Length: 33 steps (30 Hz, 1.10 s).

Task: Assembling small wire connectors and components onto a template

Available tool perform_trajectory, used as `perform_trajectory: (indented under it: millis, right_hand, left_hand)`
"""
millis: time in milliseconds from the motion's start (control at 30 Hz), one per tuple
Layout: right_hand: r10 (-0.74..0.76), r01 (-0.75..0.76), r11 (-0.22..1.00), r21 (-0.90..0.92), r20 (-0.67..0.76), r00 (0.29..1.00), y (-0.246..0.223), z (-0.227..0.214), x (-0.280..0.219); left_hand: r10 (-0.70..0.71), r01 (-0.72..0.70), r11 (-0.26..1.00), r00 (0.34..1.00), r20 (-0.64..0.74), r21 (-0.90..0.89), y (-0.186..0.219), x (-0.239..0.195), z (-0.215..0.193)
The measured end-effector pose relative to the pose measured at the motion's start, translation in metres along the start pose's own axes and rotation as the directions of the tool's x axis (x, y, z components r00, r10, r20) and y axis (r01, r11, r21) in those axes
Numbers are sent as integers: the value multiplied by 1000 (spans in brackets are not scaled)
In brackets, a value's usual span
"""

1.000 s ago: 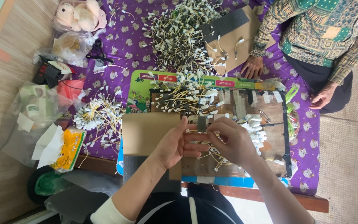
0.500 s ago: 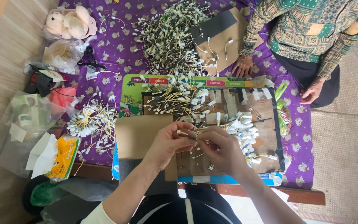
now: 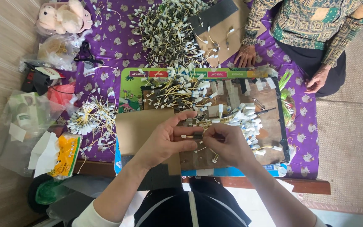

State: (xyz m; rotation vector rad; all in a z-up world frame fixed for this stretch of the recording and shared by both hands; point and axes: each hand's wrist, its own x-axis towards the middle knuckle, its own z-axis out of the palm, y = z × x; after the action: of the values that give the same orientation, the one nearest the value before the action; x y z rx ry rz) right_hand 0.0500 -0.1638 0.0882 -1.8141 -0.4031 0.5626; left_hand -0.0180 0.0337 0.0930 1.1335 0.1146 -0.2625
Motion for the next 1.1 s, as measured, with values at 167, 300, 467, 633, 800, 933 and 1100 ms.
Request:
perform_trajectory:
  millis: [167, 300, 467, 633, 800, 933, 1100]
  right_hand:
    - [258, -282, 916, 286, 119, 959, 7, 3, 10]
    - [368, -467, 750, 469, 290, 883, 2, 3, 13]
    - [281, -301, 926, 227, 118, 952, -22, -16, 12]
    - [-36, -80, 867, -491, -222, 974, 57, -34, 0]
    - [-27, 330, 397, -856, 348, 937, 123, -24, -35]
    - [-170, 413, 338, -846, 377, 910, 197, -20, -40]
    - [-269, 490, 375, -787, 413, 870, 186, -13, -40]
  left_hand:
    - [140, -145, 943, 989, 38, 299, 16, -6, 11]
    - [266, -260, 852, 963, 51, 454, 12, -4, 12]
    - [427, -382, 702, 901, 73, 601, 3, 22, -9]
    - [537, -341, 737, 820, -199, 584, 3, 63, -70]
    - [476, -36, 440, 857, -199, 897, 1, 35, -80]
    - [419, -139, 16, 900, 120, 990, -104, -12, -100]
    - [-114, -405, -195, 914, 390, 893, -152, -66, -82]
